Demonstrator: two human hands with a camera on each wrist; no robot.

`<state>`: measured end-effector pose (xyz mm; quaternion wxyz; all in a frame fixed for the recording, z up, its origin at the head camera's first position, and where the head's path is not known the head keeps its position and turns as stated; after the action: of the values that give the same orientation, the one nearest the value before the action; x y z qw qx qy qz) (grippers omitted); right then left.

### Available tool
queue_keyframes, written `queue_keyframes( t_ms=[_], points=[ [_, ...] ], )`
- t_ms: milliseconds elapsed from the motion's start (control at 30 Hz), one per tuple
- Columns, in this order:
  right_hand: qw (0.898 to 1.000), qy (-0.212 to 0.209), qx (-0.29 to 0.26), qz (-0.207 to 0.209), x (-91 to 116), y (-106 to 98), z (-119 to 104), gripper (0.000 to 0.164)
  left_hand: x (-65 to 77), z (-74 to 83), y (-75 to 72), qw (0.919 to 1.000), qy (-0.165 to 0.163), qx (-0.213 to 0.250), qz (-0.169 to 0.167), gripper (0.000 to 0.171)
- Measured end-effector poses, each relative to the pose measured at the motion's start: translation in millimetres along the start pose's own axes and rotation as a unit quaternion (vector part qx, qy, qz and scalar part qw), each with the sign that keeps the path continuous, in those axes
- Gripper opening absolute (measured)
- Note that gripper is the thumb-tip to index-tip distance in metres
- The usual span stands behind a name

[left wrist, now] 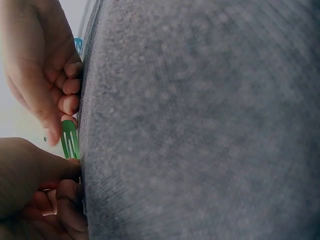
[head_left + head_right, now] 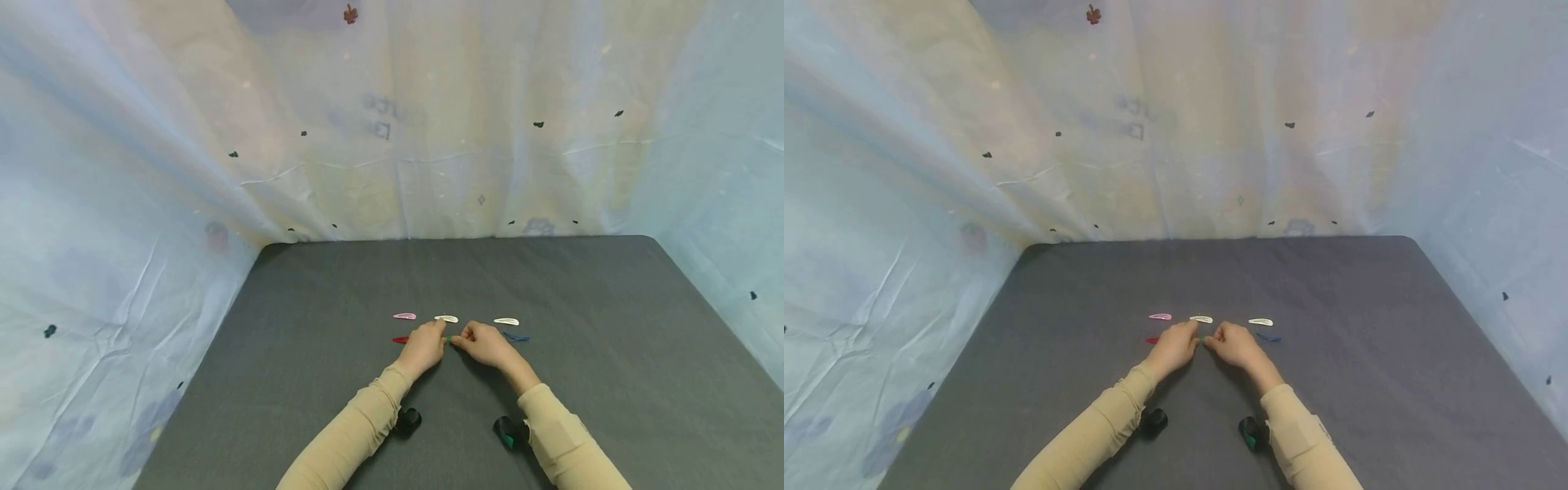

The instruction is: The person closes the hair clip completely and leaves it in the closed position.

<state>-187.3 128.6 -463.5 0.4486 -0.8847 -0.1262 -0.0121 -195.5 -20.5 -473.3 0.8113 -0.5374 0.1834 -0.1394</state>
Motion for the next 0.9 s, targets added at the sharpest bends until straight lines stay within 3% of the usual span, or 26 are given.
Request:
queue_keyframes(
  t_ms=[467, 900],
  points=[
    [0.999, 0.005, -0.028, -0.024, -2.6, -6.4, 3.4, 0.015, -3.1, -4.4, -4.0, 0.9983, -0.019, 0.055, -0.011, 0.017],
    [1.000, 0.016, -0.016, 0.002, -2.1, 0.3, 2.2, 0.014, -3.4, -6.7, -3.5, 0.9949, -0.047, 0.086, -0.024, 0.015]
  ],
)
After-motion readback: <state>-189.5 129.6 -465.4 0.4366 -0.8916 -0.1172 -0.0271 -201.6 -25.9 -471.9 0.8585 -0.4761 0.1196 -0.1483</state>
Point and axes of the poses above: each hand's wrist, its own x-axis away from the middle knuckle, its own y-axis out of the palm, z = x × y, the point moved 1 cm from there along -x, towards the middle knuckle, and after that the axes turned 5 degrees about x, right-handed, at the moved point
